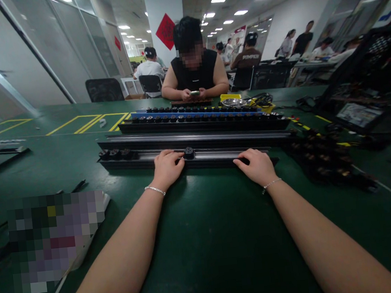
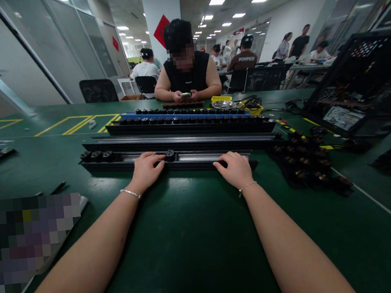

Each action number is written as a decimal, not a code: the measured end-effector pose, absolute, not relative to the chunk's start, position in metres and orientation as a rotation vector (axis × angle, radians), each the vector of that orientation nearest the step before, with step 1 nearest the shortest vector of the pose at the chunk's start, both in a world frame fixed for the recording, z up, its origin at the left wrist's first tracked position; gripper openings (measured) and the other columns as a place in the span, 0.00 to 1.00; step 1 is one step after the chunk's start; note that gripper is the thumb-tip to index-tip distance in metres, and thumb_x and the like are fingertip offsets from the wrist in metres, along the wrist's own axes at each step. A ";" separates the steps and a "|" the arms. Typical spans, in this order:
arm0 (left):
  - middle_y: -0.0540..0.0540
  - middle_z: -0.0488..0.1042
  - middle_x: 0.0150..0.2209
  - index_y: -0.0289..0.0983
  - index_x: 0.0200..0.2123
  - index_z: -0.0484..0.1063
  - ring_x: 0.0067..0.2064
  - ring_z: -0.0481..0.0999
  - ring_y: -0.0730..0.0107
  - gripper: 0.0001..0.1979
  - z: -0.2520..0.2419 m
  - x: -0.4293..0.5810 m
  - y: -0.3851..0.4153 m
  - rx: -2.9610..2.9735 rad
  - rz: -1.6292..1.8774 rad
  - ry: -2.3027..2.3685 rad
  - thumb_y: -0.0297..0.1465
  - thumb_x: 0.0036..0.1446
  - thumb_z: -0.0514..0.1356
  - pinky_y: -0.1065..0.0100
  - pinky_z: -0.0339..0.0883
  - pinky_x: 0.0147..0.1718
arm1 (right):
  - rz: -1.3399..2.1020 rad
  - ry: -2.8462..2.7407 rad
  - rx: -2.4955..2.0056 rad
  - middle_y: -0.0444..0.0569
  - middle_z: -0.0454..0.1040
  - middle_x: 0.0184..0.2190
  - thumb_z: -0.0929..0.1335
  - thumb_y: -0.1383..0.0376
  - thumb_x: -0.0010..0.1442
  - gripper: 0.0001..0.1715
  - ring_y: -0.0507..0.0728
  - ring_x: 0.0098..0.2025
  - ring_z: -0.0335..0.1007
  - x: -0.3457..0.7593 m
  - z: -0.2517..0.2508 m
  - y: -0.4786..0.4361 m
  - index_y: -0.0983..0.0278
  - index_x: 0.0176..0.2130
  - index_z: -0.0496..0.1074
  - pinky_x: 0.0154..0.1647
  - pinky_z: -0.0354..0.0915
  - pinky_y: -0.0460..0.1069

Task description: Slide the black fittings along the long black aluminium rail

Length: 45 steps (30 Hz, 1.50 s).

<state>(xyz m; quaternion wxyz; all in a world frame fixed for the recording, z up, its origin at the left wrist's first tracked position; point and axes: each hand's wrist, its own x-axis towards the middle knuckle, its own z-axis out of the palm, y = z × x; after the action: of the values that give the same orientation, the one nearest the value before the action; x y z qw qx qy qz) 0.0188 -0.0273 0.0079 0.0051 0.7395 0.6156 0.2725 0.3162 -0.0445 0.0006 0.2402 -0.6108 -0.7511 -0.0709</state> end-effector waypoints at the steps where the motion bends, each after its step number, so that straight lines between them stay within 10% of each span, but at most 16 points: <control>1: 0.46 0.76 0.46 0.45 0.46 0.75 0.55 0.66 0.59 0.17 0.007 0.019 -0.027 2.327 0.859 1.919 0.37 0.56 0.53 0.55 0.56 0.53 | -0.192 -2.058 -1.672 0.50 0.74 0.36 0.62 0.52 0.59 0.19 0.59 0.40 0.66 0.316 0.001 -0.045 0.61 0.33 0.74 0.38 0.55 0.53; 32: 0.47 0.75 0.49 0.41 0.48 0.72 0.57 0.64 0.59 0.17 0.004 0.033 -0.034 2.508 0.859 1.735 0.37 0.56 0.55 0.54 0.56 0.55 | -0.145 -2.035 -1.599 0.51 0.75 0.40 0.62 0.59 0.57 0.14 0.60 0.43 0.67 0.304 0.006 -0.048 0.62 0.36 0.75 0.45 0.60 0.56; 45: 0.48 0.74 0.50 0.42 0.49 0.71 0.57 0.63 0.59 0.18 0.004 0.039 -0.034 2.504 0.826 1.745 0.38 0.56 0.54 0.54 0.54 0.55 | -0.111 -1.972 -1.535 0.54 0.68 0.55 0.61 0.58 0.60 0.22 0.62 0.60 0.56 0.257 0.001 -0.041 0.65 0.50 0.70 0.59 0.51 0.59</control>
<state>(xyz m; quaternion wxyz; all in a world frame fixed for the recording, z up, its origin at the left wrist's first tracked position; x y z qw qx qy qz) 0.0393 -0.0344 0.0036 -0.0101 0.7919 0.5518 0.2613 0.2575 -0.0405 0.0014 0.3146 -0.5825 -0.7483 -0.0421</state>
